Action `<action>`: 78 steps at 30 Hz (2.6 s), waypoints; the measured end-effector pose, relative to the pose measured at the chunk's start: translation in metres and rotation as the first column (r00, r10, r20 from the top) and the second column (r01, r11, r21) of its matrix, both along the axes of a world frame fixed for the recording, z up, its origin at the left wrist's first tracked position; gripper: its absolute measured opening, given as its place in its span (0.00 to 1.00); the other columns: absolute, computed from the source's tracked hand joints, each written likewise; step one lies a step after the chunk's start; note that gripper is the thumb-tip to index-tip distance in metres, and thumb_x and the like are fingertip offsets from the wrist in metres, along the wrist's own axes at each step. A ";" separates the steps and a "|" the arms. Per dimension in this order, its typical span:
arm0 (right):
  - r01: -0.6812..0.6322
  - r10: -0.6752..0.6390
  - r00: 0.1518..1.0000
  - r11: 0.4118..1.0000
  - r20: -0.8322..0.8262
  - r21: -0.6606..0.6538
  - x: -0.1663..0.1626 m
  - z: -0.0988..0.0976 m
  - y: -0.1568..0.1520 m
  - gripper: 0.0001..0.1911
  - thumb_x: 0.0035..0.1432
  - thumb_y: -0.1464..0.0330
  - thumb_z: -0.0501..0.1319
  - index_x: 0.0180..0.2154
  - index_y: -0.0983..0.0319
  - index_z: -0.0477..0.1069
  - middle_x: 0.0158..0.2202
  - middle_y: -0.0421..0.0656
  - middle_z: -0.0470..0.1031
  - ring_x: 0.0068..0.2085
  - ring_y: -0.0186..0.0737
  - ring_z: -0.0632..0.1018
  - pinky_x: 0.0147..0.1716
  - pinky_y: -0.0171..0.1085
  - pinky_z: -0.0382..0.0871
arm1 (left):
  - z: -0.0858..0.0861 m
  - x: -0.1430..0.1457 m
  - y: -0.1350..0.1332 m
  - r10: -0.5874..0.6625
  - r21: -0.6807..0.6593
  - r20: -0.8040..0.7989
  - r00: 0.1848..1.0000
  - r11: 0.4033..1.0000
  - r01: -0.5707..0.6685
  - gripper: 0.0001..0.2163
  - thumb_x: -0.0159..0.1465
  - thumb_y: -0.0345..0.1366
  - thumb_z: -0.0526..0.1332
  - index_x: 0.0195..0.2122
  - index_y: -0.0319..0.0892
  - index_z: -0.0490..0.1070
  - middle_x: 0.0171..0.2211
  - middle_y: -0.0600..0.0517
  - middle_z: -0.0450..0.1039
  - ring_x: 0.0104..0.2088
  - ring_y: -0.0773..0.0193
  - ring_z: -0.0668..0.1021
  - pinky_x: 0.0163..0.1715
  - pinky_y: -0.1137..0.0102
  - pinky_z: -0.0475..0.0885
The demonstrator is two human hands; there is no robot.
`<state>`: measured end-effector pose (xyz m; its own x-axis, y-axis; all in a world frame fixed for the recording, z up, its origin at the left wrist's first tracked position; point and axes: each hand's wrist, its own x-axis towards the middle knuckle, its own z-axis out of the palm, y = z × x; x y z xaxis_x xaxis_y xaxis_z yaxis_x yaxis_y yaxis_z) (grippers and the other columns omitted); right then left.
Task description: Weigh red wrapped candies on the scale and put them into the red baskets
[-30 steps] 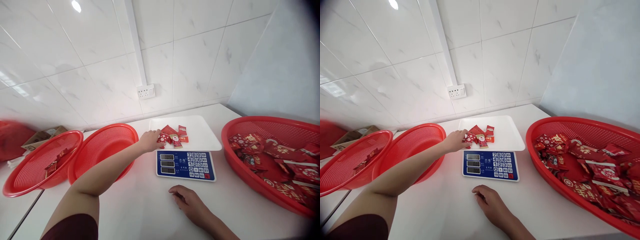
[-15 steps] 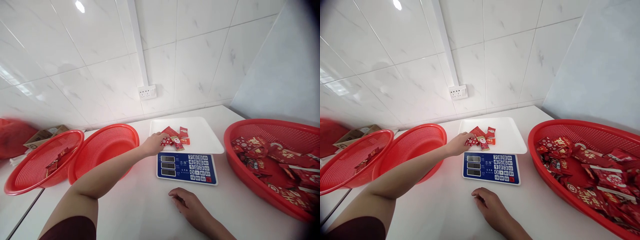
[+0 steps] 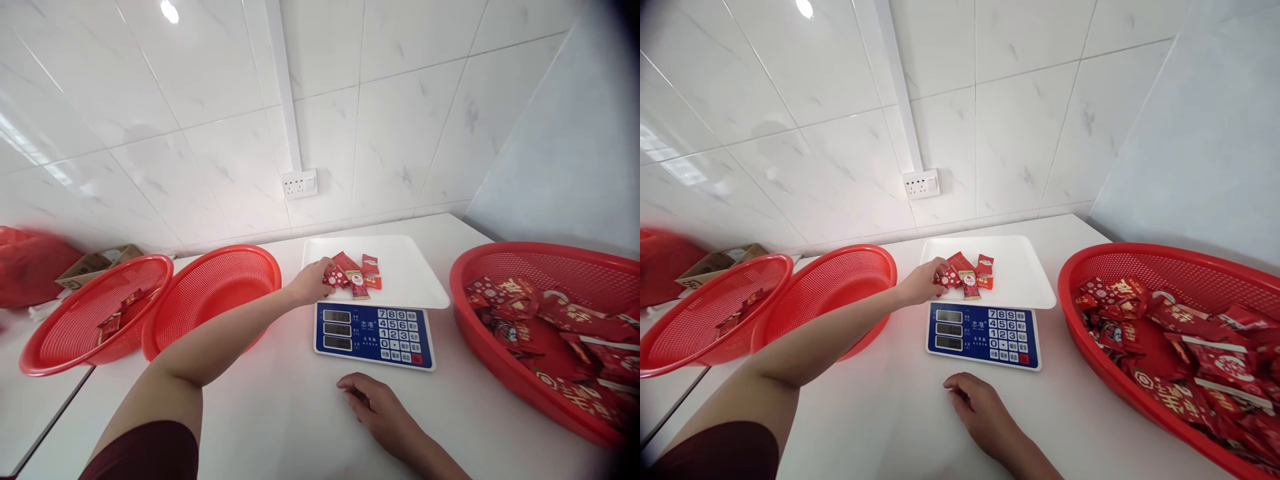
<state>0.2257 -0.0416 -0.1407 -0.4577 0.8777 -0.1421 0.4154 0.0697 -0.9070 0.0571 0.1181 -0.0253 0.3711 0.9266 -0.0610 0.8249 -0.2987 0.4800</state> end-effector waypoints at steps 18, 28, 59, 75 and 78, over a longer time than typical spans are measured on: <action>-0.038 0.037 0.999 0.998 0.015 0.056 0.000 0.003 -0.002 0.12 0.61 0.65 0.50 0.39 0.59 0.71 0.38 0.43 0.74 0.36 0.40 0.74 0.37 0.37 0.68 | 0.070 -0.099 -0.046 0.168 0.215 -0.232 0.958 0.969 -0.118 0.22 0.61 0.46 0.56 0.56 0.45 0.62 0.56 0.45 0.66 0.56 0.49 0.67 0.51 0.56 0.65; 0.011 -0.010 1.000 0.997 -0.014 0.074 0.001 0.002 -0.003 0.12 0.60 0.66 0.51 0.40 0.61 0.71 0.39 0.44 0.75 0.37 0.40 0.75 0.38 0.37 0.68 | 0.013 0.035 -0.008 -0.530 0.277 -0.439 0.725 0.688 0.671 0.20 0.59 0.21 0.54 0.52 0.42 0.68 0.58 0.49 0.66 0.60 0.57 0.63 0.59 0.59 0.57; 0.260 -0.537 0.701 0.806 0.470 0.532 0.032 0.113 0.115 0.12 0.57 0.69 0.54 0.42 0.58 0.71 0.44 0.44 0.76 0.43 0.47 0.76 0.36 0.42 0.69 | 0.001 -0.125 -0.174 0.185 0.140 -0.231 0.955 0.978 -0.156 0.22 0.66 0.43 0.51 0.61 0.48 0.58 0.60 0.46 0.64 0.55 0.51 0.71 0.47 0.58 0.72; -0.116 -0.398 0.636 0.798 0.661 0.592 -0.029 0.108 0.160 0.27 0.59 0.63 0.56 0.59 0.63 0.60 0.56 0.55 0.67 0.56 0.53 0.68 0.58 0.54 0.49 | -0.038 -0.101 -0.130 0.268 0.538 -0.260 0.928 0.838 -0.091 0.16 0.66 0.32 0.50 0.53 0.44 0.68 0.51 0.43 0.72 0.42 0.53 0.79 0.30 0.64 0.75; -0.097 -0.400 0.661 0.793 0.635 0.601 -0.021 0.104 0.162 0.24 0.57 0.68 0.55 0.56 0.62 0.63 0.52 0.50 0.71 0.52 0.48 0.71 0.56 0.50 0.53 | -0.045 -0.101 -0.129 0.272 0.667 -0.233 0.934 0.743 -0.050 0.13 0.66 0.34 0.51 0.49 0.43 0.71 0.50 0.44 0.74 0.41 0.54 0.79 0.33 0.64 0.75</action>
<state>0.2050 0.1202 -0.0363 -0.2817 0.9447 0.1676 0.9428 0.3051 -0.1347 -0.0435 -0.0106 -0.0707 0.2784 0.8268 0.4888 0.9553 -0.2912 -0.0516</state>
